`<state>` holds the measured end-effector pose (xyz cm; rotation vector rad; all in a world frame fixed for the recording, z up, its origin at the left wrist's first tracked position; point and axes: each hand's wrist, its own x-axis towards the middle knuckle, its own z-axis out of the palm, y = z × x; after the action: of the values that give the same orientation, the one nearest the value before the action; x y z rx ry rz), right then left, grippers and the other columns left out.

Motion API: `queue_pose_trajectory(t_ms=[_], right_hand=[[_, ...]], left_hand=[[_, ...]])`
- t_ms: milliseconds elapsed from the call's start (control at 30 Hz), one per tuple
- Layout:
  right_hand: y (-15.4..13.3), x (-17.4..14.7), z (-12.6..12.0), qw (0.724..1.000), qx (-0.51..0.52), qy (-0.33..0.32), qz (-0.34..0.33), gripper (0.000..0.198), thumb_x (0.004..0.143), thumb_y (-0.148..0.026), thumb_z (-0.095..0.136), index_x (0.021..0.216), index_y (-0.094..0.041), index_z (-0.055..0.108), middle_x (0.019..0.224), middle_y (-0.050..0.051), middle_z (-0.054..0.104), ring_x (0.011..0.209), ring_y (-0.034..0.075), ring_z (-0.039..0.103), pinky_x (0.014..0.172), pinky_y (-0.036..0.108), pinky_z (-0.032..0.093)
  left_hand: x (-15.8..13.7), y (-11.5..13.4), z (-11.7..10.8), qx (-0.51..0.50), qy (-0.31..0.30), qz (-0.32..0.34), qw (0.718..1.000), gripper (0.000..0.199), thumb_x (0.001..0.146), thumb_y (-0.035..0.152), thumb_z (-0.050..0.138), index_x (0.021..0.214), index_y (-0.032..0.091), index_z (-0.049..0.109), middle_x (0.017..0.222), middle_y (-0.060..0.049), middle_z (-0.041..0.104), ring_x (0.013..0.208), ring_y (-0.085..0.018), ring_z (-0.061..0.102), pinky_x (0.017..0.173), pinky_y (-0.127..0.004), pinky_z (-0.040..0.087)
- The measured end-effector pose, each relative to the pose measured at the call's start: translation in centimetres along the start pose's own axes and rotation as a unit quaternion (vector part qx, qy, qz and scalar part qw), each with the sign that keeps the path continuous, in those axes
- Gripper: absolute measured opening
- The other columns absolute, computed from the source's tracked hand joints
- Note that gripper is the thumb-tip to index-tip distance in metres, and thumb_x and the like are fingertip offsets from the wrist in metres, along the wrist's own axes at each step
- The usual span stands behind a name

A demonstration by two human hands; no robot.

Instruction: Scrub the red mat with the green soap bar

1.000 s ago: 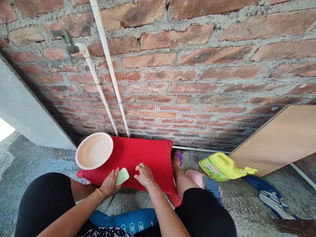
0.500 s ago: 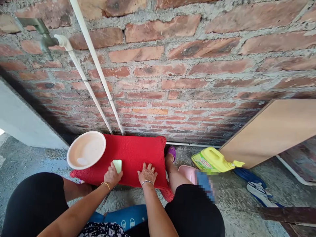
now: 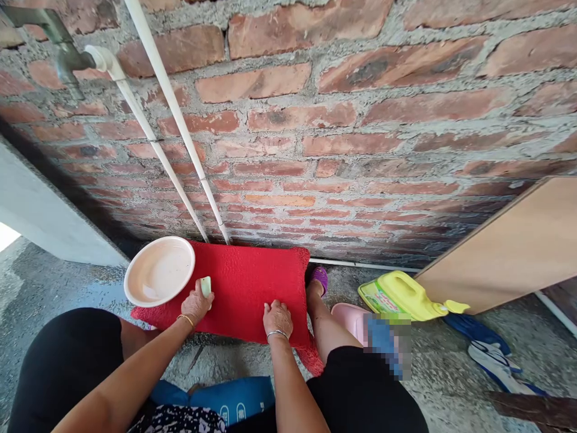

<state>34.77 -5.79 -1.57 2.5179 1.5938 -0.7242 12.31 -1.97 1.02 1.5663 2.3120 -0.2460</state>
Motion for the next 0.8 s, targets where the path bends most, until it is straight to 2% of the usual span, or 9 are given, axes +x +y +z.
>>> queue_pose_trajectory(t_ms=[100, 200, 267, 367, 500, 600, 633, 700, 800], right_hand=[[0.2, 0.4, 0.4, 1.000, 0.003, 0.000, 0.005, 0.034, 0.097, -0.037, 0.037, 0.109, -0.017, 0.062, 0.112, 0.013, 0.063, 0.104, 0.023, 0.061, 0.084, 0.032, 0.045], [0.3, 0.6, 0.4, 1.000, 0.006, -0.010, 0.008, 0.033, 0.096, -0.039, 0.037, 0.105, -0.020, 0.063, 0.108, 0.011, 0.064, 0.102, 0.022, 0.062, 0.080, 0.032, 0.046], [0.5, 0.6, 0.3, 1.000, 0.007, -0.018, 0.009, 0.033, 0.096, -0.041, 0.037, 0.102, -0.022, 0.064, 0.106, 0.010, 0.064, 0.101, 0.021, 0.062, 0.078, 0.031, 0.047], [0.5, 0.6, 0.0, 1.000, 0.014, -0.025, 0.011, 0.033, 0.096, -0.042, 0.037, 0.099, -0.024, 0.064, 0.106, 0.009, 0.064, 0.100, 0.021, 0.062, 0.076, 0.031, 0.047], [0.2, 0.4, -0.5, 0.999, 0.025, -0.037, 0.026, 0.032, 0.096, -0.043, 0.038, 0.102, -0.024, 0.063, 0.108, 0.009, 0.063, 0.104, 0.022, 0.062, 0.076, 0.032, 0.047], [0.0, 0.4, -0.6, 0.998, 0.028, -0.041, 0.033, 0.032, 0.095, -0.042, 0.038, 0.103, -0.023, 0.063, 0.110, 0.010, 0.063, 0.105, 0.022, 0.062, 0.077, 0.033, 0.047], [0.0, 0.4, -0.7, 0.998, 0.028, -0.041, 0.033, 0.032, 0.095, -0.041, 0.038, 0.104, -0.023, 0.063, 0.110, 0.010, 0.063, 0.105, 0.023, 0.062, 0.077, 0.033, 0.047], [0.1, 0.5, -0.6, 0.998, 0.028, -0.039, 0.031, 0.032, 0.095, -0.041, 0.038, 0.104, -0.023, 0.063, 0.110, 0.010, 0.063, 0.105, 0.022, 0.062, 0.077, 0.033, 0.047], [0.3, 0.6, -0.4, 0.999, 0.024, -0.040, 0.026, 0.032, 0.095, -0.043, 0.038, 0.103, -0.024, 0.063, 0.109, 0.009, 0.063, 0.104, 0.022, 0.062, 0.076, 0.032, 0.048]], left_hand=[[-1.5, 2.7, 1.5, 0.016, -0.013, 0.044, 0.999, 0.072, 0.086, 0.047, 0.046, 0.148, 0.017, 0.026, 0.116, -0.016, 0.059, 0.097, -0.026, 0.067, 0.082, -0.036, 0.049], [-4.2, 6.0, 3.8, 0.042, -0.080, 0.170, 0.981, 0.076, 0.082, 0.048, 0.051, 0.149, 0.023, 0.025, 0.123, -0.016, 0.056, 0.091, -0.025, 0.068, 0.078, -0.035, 0.051], [-5.2, 7.1, 4.5, 0.044, -0.109, 0.220, 0.968, 0.077, 0.081, 0.050, 0.052, 0.149, 0.026, 0.025, 0.123, -0.015, 0.056, 0.087, -0.024, 0.068, 0.075, -0.035, 0.051], [-4.1, 6.3, 3.2, 0.030, -0.079, 0.202, 0.976, 0.069, 0.084, 0.052, 0.049, 0.146, 0.028, 0.032, 0.121, -0.013, 0.057, 0.093, -0.025, 0.067, 0.076, -0.036, 0.051], [0.1, 3.3, -0.2, 0.005, -0.009, 0.068, 0.998, 0.062, 0.088, 0.052, 0.042, 0.143, 0.022, 0.034, 0.114, -0.013, 0.059, 0.094, -0.025, 0.066, 0.078, -0.036, 0.050], [1.5, 3.3, -0.8, 0.002, -0.008, 0.016, 1.000, 0.066, 0.088, 0.050, 0.042, 0.144, 0.017, 0.031, 0.115, -0.016, 0.058, 0.096, -0.027, 0.066, 0.079, -0.037, 0.049], [1.2, 4.0, -0.4, 0.005, -0.013, 0.020, 1.000, 0.067, 0.088, 0.049, 0.043, 0.145, 0.017, 0.030, 0.117, -0.017, 0.057, 0.096, -0.027, 0.066, 0.080, -0.037, 0.049], [-0.3, 6.0, 1.0, 0.016, -0.029, 0.068, 0.997, 0.068, 0.087, 0.048, 0.045, 0.146, 0.019, 0.030, 0.121, -0.017, 0.055, 0.095, -0.026, 0.066, 0.079, -0.036, 0.049], [-3.7, 8.5, 3.3, 0.039, -0.087, 0.206, 0.974, 0.073, 0.082, 0.049, 0.052, 0.148, 0.025, 0.030, 0.127, -0.015, 0.052, 0.098, -0.026, 0.066, 0.080, -0.034, 0.049]])
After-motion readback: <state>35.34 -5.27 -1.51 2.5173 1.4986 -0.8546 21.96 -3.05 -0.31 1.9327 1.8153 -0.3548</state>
